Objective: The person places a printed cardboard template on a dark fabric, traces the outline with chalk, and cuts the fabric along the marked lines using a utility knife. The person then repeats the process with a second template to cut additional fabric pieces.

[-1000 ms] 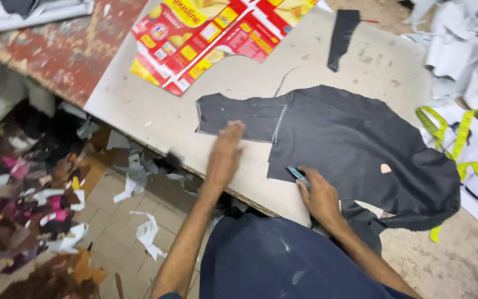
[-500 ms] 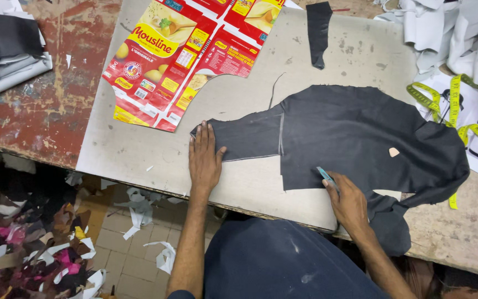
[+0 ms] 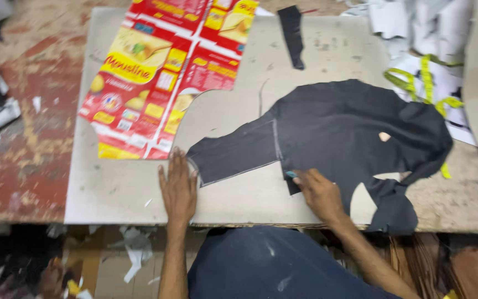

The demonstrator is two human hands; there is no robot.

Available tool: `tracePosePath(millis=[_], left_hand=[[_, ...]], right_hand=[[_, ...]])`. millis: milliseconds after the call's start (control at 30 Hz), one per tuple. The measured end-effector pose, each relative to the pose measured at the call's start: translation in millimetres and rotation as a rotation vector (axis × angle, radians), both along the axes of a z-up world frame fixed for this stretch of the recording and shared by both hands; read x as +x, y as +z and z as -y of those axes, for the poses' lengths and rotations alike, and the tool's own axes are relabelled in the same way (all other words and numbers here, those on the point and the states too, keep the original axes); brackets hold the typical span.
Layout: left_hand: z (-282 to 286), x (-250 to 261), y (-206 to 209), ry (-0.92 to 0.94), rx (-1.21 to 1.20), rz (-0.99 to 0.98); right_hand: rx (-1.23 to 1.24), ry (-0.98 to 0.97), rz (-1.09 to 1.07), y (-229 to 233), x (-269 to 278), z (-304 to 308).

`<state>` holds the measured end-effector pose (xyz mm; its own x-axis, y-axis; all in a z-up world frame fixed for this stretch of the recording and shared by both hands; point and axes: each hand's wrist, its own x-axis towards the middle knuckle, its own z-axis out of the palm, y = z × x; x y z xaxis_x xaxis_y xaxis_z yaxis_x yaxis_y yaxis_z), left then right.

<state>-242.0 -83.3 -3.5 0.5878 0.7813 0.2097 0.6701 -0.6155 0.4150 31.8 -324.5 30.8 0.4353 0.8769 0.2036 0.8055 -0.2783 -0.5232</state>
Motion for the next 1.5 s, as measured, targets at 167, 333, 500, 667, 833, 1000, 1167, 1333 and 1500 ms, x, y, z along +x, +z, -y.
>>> tracePosePath(millis=[167, 333, 500, 667, 833, 1000, 1167, 1333, 1500], left_hand=[[1, -1, 1, -0.030, 0.043, 0.038], [-1, -1, -1, -0.014, 0.038, -0.005], [-2, -19, -38, 0.191, -0.043, 0.420], [-77, -23, -90, 0.675, -0.344, 1.162], [-180, 1, -113, 1.059, -0.645, 1.481], [-181, 49, -43, 0.790, -1.004, 1.641], [-11, 158, 20, 0.164, -0.788, 1.470], [98, 186, 9, -0.289, -0.733, 0.782], [70, 186, -22, 0.030, -1.456, 1.405]], right_hand=[[-0.103, 0.032, -0.064, -12, -36, -2], [-0.088, -0.206, -0.063, 10, 5, 34], [-0.076, -0.520, -0.086, 27, 64, 72], [-0.039, -0.411, -0.305, 25, 58, 78], [-0.170, -0.221, -0.412, 21, 51, 52], [-0.337, -0.199, -0.774, 26, 48, 28], [0.102, 0.151, -1.199, 12, 39, 2], [0.644, 0.004, -1.824, -15, 85, 11], [0.663, -0.219, -1.640, -31, 140, 27]])
